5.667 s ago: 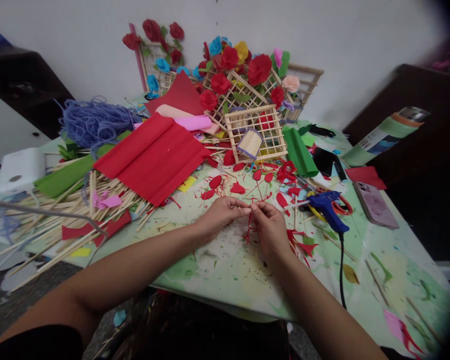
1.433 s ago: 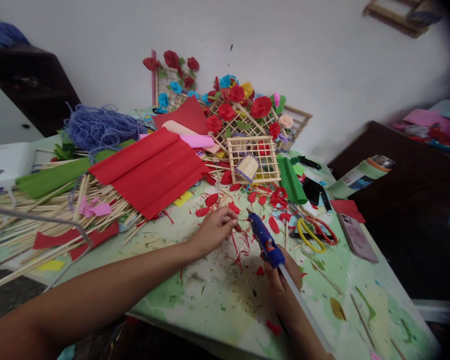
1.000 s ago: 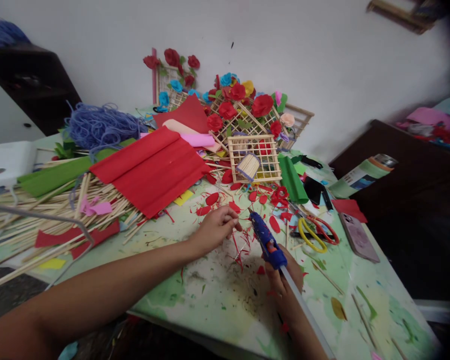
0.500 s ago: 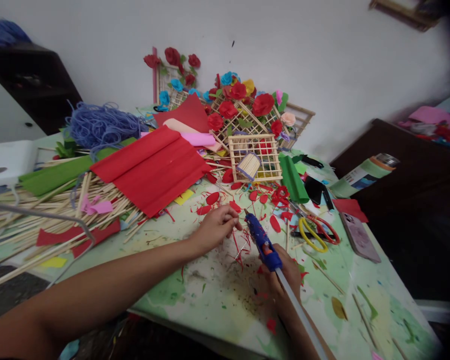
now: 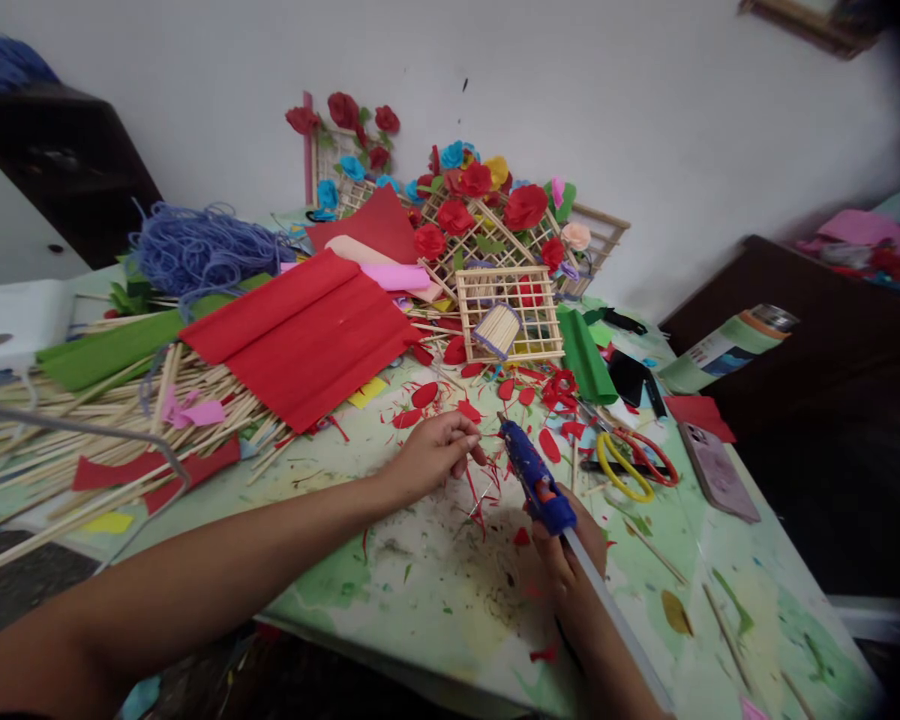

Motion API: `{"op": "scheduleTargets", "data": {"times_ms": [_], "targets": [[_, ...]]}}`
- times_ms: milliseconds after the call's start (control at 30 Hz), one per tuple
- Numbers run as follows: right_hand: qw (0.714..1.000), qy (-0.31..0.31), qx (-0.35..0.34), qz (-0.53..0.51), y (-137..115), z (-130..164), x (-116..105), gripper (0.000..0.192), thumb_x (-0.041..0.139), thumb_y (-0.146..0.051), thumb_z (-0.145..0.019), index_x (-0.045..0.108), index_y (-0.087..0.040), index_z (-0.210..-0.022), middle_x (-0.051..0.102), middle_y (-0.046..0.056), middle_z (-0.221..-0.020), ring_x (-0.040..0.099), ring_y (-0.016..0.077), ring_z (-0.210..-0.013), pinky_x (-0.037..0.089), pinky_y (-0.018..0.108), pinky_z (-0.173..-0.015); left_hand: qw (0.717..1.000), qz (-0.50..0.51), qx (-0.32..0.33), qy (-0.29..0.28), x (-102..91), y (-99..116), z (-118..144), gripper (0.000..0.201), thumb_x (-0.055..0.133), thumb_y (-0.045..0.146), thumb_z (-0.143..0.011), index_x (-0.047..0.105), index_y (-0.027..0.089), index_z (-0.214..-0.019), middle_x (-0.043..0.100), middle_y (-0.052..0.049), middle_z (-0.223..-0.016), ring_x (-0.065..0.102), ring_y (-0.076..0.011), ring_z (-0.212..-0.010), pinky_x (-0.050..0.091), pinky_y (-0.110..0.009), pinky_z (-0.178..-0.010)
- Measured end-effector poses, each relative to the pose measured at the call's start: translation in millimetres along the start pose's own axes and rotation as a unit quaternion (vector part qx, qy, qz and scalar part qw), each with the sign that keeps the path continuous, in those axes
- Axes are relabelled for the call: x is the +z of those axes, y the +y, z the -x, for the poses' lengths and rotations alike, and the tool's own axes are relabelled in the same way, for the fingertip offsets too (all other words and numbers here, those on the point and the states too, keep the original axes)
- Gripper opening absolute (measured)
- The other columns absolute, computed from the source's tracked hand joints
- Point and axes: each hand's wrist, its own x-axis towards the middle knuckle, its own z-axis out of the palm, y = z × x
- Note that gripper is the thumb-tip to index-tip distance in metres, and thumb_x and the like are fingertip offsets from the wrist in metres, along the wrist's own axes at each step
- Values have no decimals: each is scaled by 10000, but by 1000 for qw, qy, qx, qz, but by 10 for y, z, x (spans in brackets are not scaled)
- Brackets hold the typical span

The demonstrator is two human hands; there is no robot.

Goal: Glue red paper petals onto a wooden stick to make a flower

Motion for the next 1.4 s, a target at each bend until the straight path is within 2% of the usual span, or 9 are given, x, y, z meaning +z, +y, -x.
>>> {"op": "scheduleTargets", "data": {"times_ms": [233, 400, 600, 700, 833, 933, 1100, 1233, 1400], "targets": [[998, -54, -42, -1, 61, -33, -37, 182, 480, -313, -819, 591, -198, -732, 571, 28, -673, 553, 169, -627, 414, 271, -537, 1000, 11, -7, -4, 11, 35, -1, 206, 568, 334, -774, 497, 147, -825, 656, -27, -654, 441, -50, -391, 306, -169, -376], [1000, -1, 16, 10, 53, -18, -53, 215, 460, -326, -830, 585, -199, -710, 565, 24, -659, 545, 168, -616, 419, 276, -547, 998, -50, 25, 18, -3, 30, 29, 132, 538, 264, -803, 505, 147, -853, 665, -36, -722, 483, -55, -424, 369, -182, -415], [998, -53, 18, -3, 1, -1, -22, 188, 485, -321, -829, 584, -195, -731, 562, 21, -666, 546, 167, -635, 414, 267, -544, 995, -72, 51, 41, 9, 73, 56, 86, 546, 230, -797, 519, 149, -806, 646, -12, -680, 484, -52, -428, 375, -177, -425], [998, -62, 9, -16, 30, -4, -7, 213, 481, -353, -826, 581, -199, -718, 564, 26, -662, 551, 174, -639, 422, 275, -542, 999, -19, 18, 32, 16, 88, 36, 114, 562, 249, -787, 511, 148, -797, 648, -10, -645, 469, -49, -395, 338, -169, -391], [999, -18, 34, -28, 108, 17, -34, 294, 463, -453, -813, 597, -207, -721, 568, 37, -655, 542, 182, -613, 428, 296, -530, 993, 97, -59, -24, 31, 95, 19, 204, 618, 308, -745, 510, 141, -791, 671, -40, -628, 431, -45, -346, 255, -160, -341], [998, 6, 43, -37, 177, 37, -66, 338, 480, -506, -783, 607, -203, -701, 576, 45, -667, 543, 185, -608, 423, 299, -524, 981, 161, -95, -55, 44, 116, 32, 239, 664, 312, -712, 525, 130, -781, 663, -43, -600, 417, -37, -339, 216, -153, -341], [998, 8, 47, -49, 223, 37, -62, 351, 495, -525, -757, 619, -199, -709, 565, 40, -642, 526, 176, -577, 400, 283, -484, 968, 211, -107, -86, 50, 155, 56, 206, 662, 271, -727, 529, 117, -752, 651, -47, -587, 388, -22, -326, 198, -151, -346], [996, 6, 71, -57, 112, 36, -47, 302, 499, -480, -770, 612, -204, -722, 580, 48, -669, 528, 177, -601, 399, 277, -479, 961, 229, -115, -100, 46, 168, 59, 176, 651, 247, -734, 532, 117, -744, 631, -31, -563, 360, -17, -309, 177, -155, -335], [993, -53, 74, -77, 34, 45, -78, 274, 486, -445, -795, 612, -202, -777, 594, 51, -685, 522, 172, -592, 393, 275, -474, 965, 222, -106, -93, 50, 179, 58, 182, 653, 260, -738, 537, 119, -753, 602, -12, -538, 351, -14, -304, 161, -157, -335]]}}
